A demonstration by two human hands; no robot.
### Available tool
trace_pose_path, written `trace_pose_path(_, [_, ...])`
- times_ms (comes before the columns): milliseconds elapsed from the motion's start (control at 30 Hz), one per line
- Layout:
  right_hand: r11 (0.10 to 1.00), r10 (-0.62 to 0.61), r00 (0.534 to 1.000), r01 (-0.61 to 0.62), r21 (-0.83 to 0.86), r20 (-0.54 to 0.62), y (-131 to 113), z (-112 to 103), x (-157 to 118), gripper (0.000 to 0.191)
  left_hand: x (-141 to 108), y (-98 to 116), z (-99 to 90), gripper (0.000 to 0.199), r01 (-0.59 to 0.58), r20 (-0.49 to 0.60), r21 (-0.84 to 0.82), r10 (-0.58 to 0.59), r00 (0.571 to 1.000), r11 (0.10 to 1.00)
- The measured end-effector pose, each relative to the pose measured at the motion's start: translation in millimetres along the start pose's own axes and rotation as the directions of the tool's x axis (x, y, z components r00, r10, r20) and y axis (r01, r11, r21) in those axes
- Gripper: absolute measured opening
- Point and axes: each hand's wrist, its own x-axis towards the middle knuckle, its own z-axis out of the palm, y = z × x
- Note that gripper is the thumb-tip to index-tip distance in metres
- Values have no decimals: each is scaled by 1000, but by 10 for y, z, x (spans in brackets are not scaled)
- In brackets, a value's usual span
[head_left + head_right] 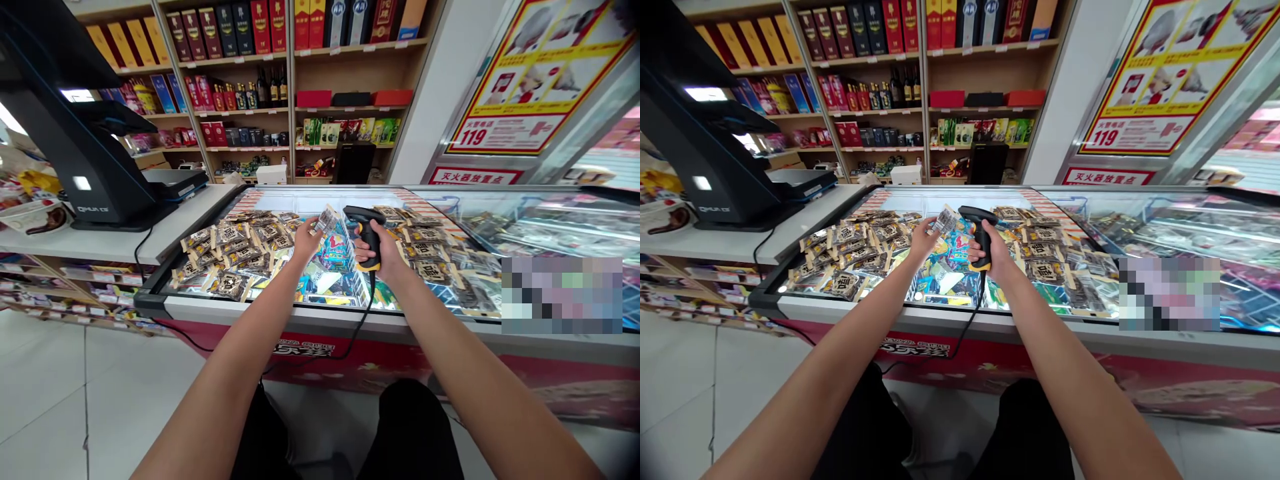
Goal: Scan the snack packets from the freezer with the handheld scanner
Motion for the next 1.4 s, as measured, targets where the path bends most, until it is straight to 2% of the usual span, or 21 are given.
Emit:
trace_pose_path(133, [1000, 6, 1000, -5, 23, -14, -11, -19, -87, 35, -16, 8, 10, 37, 73, 53, -35, -71, 996, 997])
trace_pose_path(300, [1000, 1, 999, 0, 14, -40, -18, 8, -110, 35, -58, 72, -32, 35, 78, 57, -48, -76, 996, 996])
trace_pose_path(533, [1000, 7, 1000, -7, 9, -15, -19, 5, -120, 38, -45, 74, -33, 34, 52, 69, -15, -51, 996, 999])
trace_pose_path(567, [1000, 2, 1000, -2, 13, -9, -24, -1, -121, 39, -44, 84, -43, 33, 23, 51, 15, -24, 998, 1000])
trace_pose_path(633, [1000, -17, 1000, 17, 26, 2, -37, -20, -121, 38, -49, 130, -94, 31, -113, 10, 95, 112, 994, 989])
trace_pose_path(733, [998, -35, 999, 35, 53, 4, -58, -60, -116, 37, -75, 262, -251, 31, -364, -22, 267, 383, 924, 893])
trace_pose_path(767, [997, -36, 999, 36, 65, 2, -64, -72, -114, 36, -85, 316, -318, 32, -402, -23, 329, 433, 901, 854])
trace_pose_path(833, [996, -33, 999, 33, 88, 0, -72, -89, -114, 34, -100, 422, -455, 35, -394, -32, 455, 457, 889, 798])
trace_pose_path(1000, [996, -25, 1000, 25, 91, 1, -83, -85, -136, 30, -82, 566, -712, 37, -198, -20, 699, 296, 955, 687])
trace_pose_path(1167, [997, -35, 999, 35, 70, 1, -83, -96, -132, 33, -51, 476, -736, 26, -27, -34, 765, 83, 996, 643])
trace_pose_path(1267, [995, -29, 999, 31, 90, -19, -80, -103, -123, 34, -69, 399, -673, 26, 1, -36, 797, 46, 998, 604])
trace_pose_path(1400, [991, -29, 999, 32, 130, -19, -86, -65, -147, 30, -114, 399, -625, 21, -25, -22, 801, 72, 997, 598])
